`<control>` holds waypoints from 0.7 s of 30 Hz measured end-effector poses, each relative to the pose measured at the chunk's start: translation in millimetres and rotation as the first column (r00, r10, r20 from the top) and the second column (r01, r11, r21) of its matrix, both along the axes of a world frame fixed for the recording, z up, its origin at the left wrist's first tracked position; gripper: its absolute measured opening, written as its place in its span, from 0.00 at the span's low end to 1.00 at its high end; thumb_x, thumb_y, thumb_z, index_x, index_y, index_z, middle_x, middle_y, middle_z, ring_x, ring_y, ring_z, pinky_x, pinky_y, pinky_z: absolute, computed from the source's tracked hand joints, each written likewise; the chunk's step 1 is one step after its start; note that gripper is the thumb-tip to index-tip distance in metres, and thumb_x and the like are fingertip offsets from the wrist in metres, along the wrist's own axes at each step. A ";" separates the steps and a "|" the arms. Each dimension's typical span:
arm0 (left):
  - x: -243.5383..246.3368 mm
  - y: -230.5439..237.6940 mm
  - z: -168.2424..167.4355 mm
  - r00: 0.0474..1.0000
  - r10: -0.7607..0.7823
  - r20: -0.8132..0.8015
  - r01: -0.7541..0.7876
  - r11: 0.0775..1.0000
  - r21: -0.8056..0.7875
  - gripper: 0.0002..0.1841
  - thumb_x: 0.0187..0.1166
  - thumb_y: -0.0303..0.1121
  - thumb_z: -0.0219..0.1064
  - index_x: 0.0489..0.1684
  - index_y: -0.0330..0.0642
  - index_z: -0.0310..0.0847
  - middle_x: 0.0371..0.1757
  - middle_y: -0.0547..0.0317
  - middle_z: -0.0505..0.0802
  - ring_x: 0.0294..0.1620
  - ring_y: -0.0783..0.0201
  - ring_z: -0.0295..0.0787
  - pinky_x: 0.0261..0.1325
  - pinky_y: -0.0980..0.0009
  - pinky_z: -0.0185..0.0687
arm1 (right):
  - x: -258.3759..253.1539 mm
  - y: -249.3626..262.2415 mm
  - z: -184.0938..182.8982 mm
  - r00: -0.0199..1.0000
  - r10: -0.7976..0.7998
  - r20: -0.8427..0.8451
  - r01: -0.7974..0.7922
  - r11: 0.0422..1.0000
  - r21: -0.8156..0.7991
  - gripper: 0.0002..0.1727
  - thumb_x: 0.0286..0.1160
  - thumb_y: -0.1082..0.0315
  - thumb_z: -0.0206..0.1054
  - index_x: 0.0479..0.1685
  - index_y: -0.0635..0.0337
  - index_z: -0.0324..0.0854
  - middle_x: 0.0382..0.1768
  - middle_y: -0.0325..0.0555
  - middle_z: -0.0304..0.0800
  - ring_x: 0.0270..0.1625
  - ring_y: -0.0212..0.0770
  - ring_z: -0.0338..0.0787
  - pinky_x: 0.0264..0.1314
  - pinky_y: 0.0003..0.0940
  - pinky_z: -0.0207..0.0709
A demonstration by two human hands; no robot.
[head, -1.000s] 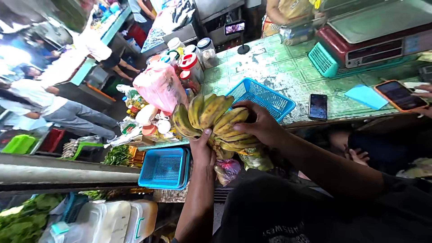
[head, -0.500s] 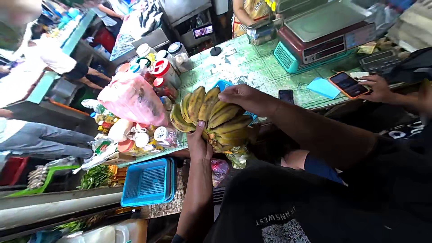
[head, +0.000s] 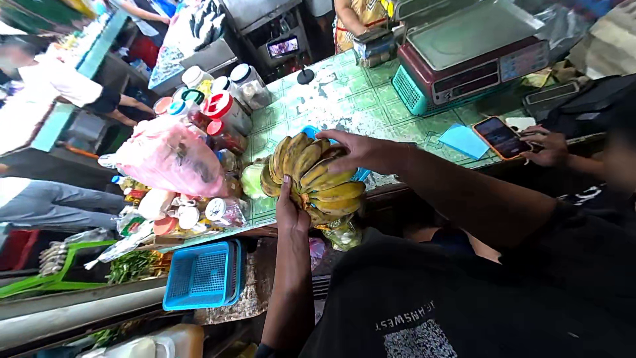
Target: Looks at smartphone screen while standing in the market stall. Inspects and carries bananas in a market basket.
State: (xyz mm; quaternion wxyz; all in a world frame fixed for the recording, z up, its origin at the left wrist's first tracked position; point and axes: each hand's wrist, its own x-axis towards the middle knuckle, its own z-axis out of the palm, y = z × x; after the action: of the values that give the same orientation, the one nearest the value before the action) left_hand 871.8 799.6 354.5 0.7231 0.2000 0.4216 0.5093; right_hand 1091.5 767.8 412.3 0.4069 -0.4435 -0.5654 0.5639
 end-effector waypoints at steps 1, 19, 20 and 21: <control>4.3 0.9 -4.7 1.000 0.002 -0.003 -0.002 1.000 -0.007 0.15 0.87 0.41 0.62 0.62 0.42 0.79 0.49 0.49 0.93 0.51 0.56 0.93 0.52 0.54 0.92 | 1.5 6.2 -12.6 0.994 -0.065 0.083 0.062 0.997 0.045 0.50 0.65 0.58 0.82 0.89 0.55 0.58 0.66 0.54 0.87 0.62 0.44 0.92 0.67 0.44 0.87; 43.0 23.5 -65.4 0.948 -0.121 -0.293 0.066 0.979 -0.191 0.03 0.78 0.22 0.58 0.42 0.37 0.76 0.30 0.53 0.85 0.30 0.61 0.84 0.36 0.63 0.86 | 4.9 -8.8 -158.8 0.866 -0.499 -0.036 0.466 0.831 -0.303 0.36 0.76 0.63 0.74 0.84 0.57 0.64 0.65 0.60 0.85 0.61 0.52 0.91 0.66 0.53 0.85; 45.7 27.6 -68.0 0.942 -0.151 -0.298 0.091 0.975 -0.205 0.03 0.77 0.22 0.57 0.41 0.38 0.74 0.28 0.54 0.84 0.27 0.63 0.84 0.33 0.65 0.86 | 4.4 -7.8 -158.5 0.852 -0.523 -0.008 0.491 0.805 -0.331 0.38 0.76 0.61 0.74 0.86 0.56 0.62 0.67 0.62 0.84 0.64 0.54 0.90 0.68 0.55 0.84; 48.0 32.8 -68.3 0.942 -0.177 -0.285 0.119 0.970 -0.210 0.04 0.76 0.22 0.56 0.42 0.39 0.73 0.29 0.54 0.84 0.27 0.63 0.84 0.33 0.65 0.86 | 5.5 -6.8 -156.8 0.841 -0.541 0.002 0.508 0.790 -0.344 0.41 0.77 0.59 0.74 0.88 0.55 0.59 0.70 0.62 0.82 0.67 0.55 0.88 0.70 0.56 0.82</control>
State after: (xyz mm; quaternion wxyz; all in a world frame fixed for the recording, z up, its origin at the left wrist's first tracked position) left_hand 919.8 832.5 286.2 0.7024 0.2366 0.5572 0.3745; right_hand 1097.1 761.0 255.5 0.4937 -0.6171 -0.2967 0.5361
